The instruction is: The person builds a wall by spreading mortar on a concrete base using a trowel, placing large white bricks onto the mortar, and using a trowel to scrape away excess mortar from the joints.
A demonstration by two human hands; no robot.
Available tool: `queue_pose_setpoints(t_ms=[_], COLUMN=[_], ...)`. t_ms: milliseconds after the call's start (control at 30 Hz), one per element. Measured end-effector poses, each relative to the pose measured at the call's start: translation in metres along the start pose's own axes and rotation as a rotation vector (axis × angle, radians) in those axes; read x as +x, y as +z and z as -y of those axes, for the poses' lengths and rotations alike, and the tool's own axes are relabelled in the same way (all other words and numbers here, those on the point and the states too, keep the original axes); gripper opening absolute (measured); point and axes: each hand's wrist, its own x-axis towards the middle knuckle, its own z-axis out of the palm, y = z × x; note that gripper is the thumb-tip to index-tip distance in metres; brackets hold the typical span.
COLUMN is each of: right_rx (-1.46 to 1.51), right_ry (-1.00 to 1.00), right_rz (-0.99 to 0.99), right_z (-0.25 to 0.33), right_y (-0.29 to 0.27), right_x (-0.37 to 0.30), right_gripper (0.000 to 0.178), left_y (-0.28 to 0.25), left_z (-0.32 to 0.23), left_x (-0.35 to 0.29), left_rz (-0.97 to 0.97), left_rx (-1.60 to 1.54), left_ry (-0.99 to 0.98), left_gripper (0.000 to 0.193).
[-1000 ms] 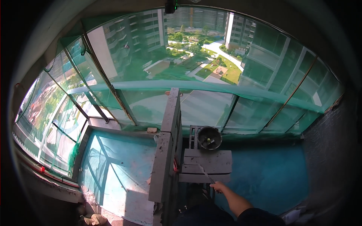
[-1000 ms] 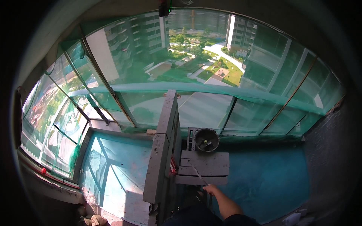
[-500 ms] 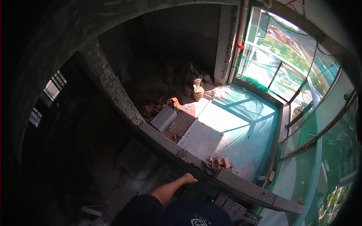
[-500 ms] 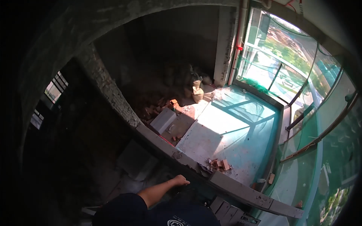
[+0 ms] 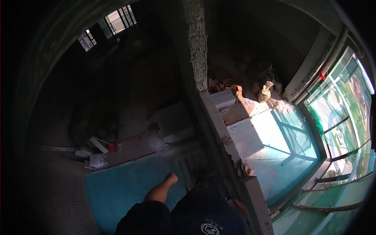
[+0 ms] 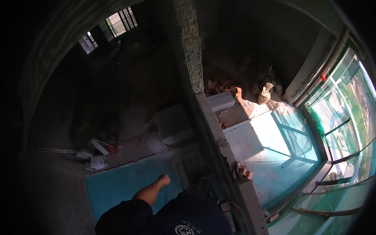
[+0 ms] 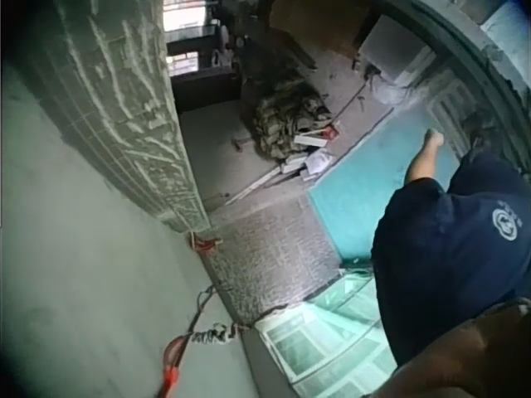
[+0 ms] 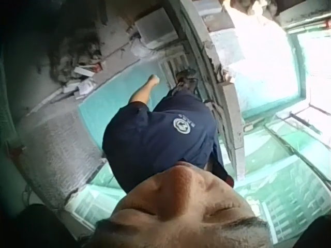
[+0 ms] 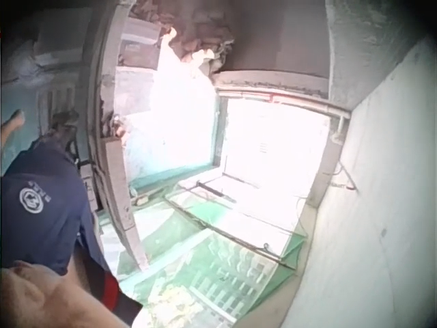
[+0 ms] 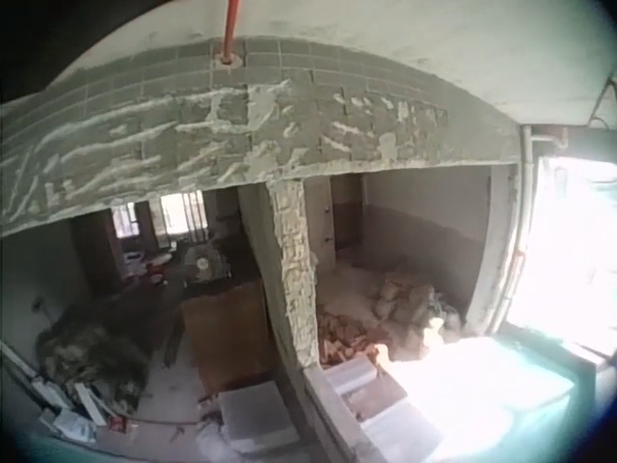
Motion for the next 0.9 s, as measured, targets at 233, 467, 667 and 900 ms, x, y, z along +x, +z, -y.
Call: queue_pose_setpoints(t_ms=[233,467,667,900], right_rx=[-0.186,-0.357,-0.519,-0.665], right_ry=[-0.124,-0.280,-0.436,-0.568], right_rz=[0.151,0.241,0.331,0.417], right_z=[0.038,0.112,0.197,0.272], right_y=[0.030,0.085,0.164,0.240], right_x=[-0.017,-0.031,-0.045,-0.070], right_gripper=[0.024,0.023,0.022,0.021], left_y=[0.038,0.002,-0.040,-0.074], left_z=[0.044,-0.050,-0.065,-0.043], left_x=[0.027,-0.020,0.003,0.049], left_rz=[-0.200,-0.054,0.009,-0.079], left_rx=[-0.091,-0.320,-0.350,-0.888], left_ry=[0.221,0.318,0.279,0.150], left_gripper=[0.021,0.022,0.025,0.024])
